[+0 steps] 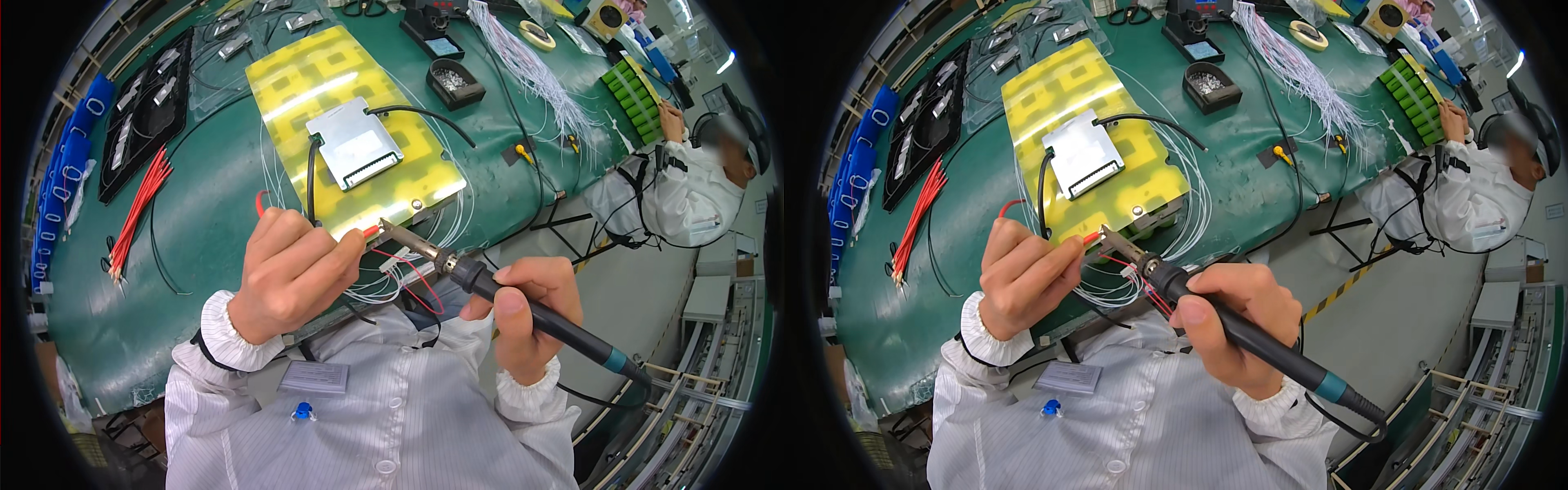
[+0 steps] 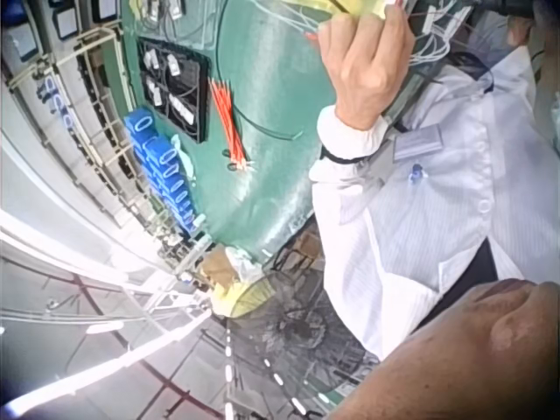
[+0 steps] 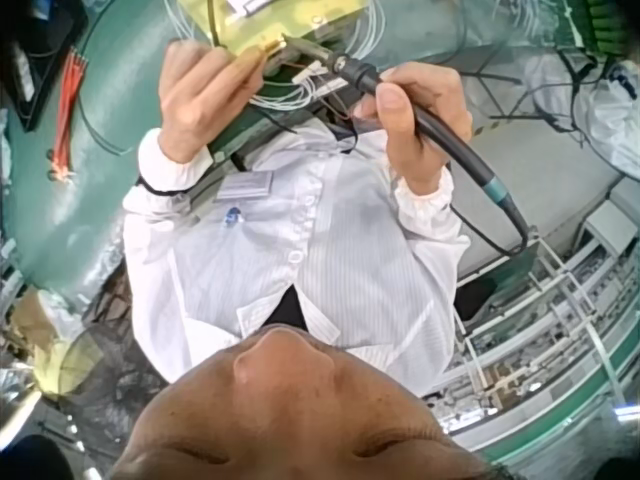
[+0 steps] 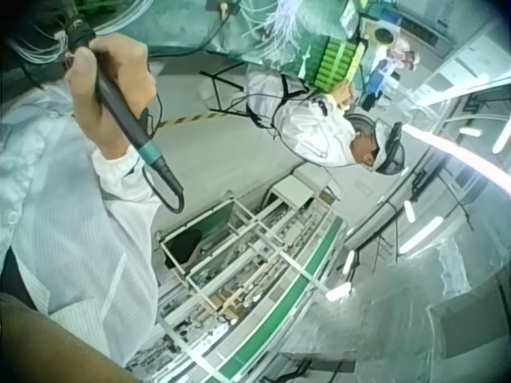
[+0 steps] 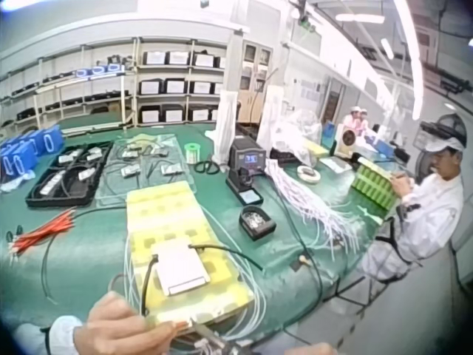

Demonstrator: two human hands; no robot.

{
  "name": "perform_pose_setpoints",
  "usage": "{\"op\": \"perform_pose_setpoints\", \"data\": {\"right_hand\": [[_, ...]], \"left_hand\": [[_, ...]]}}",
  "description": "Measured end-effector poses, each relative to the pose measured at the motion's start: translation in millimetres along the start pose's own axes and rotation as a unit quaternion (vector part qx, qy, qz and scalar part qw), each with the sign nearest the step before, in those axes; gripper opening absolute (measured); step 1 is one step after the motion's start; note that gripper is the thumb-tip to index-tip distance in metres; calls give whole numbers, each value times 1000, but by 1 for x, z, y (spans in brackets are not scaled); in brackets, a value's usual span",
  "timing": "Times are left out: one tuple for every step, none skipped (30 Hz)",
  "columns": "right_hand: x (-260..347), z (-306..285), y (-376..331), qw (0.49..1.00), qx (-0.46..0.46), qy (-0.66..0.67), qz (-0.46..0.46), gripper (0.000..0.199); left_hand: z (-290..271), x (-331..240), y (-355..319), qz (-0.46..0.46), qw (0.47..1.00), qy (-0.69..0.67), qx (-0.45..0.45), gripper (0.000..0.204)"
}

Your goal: Soldering wires and components to a battery pack at an industrial workbench.

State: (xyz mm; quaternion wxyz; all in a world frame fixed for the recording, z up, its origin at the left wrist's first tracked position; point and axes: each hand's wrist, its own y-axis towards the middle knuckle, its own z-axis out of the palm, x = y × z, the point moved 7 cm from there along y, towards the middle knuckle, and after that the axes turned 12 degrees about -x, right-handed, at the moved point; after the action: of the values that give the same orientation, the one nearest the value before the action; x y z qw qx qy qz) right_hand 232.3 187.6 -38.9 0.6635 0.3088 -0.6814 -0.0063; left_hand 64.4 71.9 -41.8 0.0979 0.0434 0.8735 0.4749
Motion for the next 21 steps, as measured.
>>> {"op": "perform_pose_setpoints", "data": {"right_hand": [[-1,-1,0,1000,15,13,-24,25],[0,-2,0,998,30,26,-47,22],[-1,-3,1,998,30,26,-47,22],[-2,-4,1,998,33,27,-44,21],[-3,-4,1,998,36,27,-41,21],[-3,-4,2,998,36,28,-41,21],[-4,-4,3,998,30,39,-35,21],[-5,-4,3,998,24,51,-28,21],[-4,-3,3,998,23,51,-28,21],[-4,-2,3,999,16,35,-18,25],[-4,-2,3,1000,8,19,-8,30],[-5,-2,3,1000,8,19,-8,30],[-4,-2,2,1000,14,12,-16,29],[-4,-2,2,999,20,5,-25,29],[-4,-3,2,999,20,5,-25,29],[-3,-2,2,999,27,2,-37,29],[-2,-2,1,998,33,-1,-49,29],[-2,-3,2,998,33,-1,-49,29],[-2,-3,2,997,41,-12,-62,29],[-1,-3,2,996,49,-22,-76,29],[-1,-3,1,996,49,-23,-75,29]], "left_hand": [[0,0,0,0,1000,0,0,33],[0,0,0,-2,1000,1,1,33],[-1,0,0,-4,1000,1,1,33],[-1,0,0,-4,1000,1,1,33],[0,0,0,-3,1000,2,2,33],[0,0,0,-2,1000,4,2,33],[0,0,0,-2,1000,4,2,33],[0,-1,0,-2,1000,4,5,33],[0,-1,0,-2,1000,3,7,33],[1,0,0,-2,1000,3,8,33],[0,0,1,10,1000,-3,2,33],[0,-1,1,23,1000,-9,-4,33],[0,-1,1,23,1000,-9,-4,33],[0,-1,1,23,1000,-10,-4,33],[0,-1,2,23,1000,-10,-4,33],[0,-1,2,22,1000,-10,-3,33],[0,-1,2,23,1000,-9,-2,33],[0,-1,2,23,1000,-8,-1,33],[0,-1,2,23,1000,-9,-1,33],[1,-1,2,22,1000,-9,0,33],[1,-2,3,21,1000,-9,1,33]]}}
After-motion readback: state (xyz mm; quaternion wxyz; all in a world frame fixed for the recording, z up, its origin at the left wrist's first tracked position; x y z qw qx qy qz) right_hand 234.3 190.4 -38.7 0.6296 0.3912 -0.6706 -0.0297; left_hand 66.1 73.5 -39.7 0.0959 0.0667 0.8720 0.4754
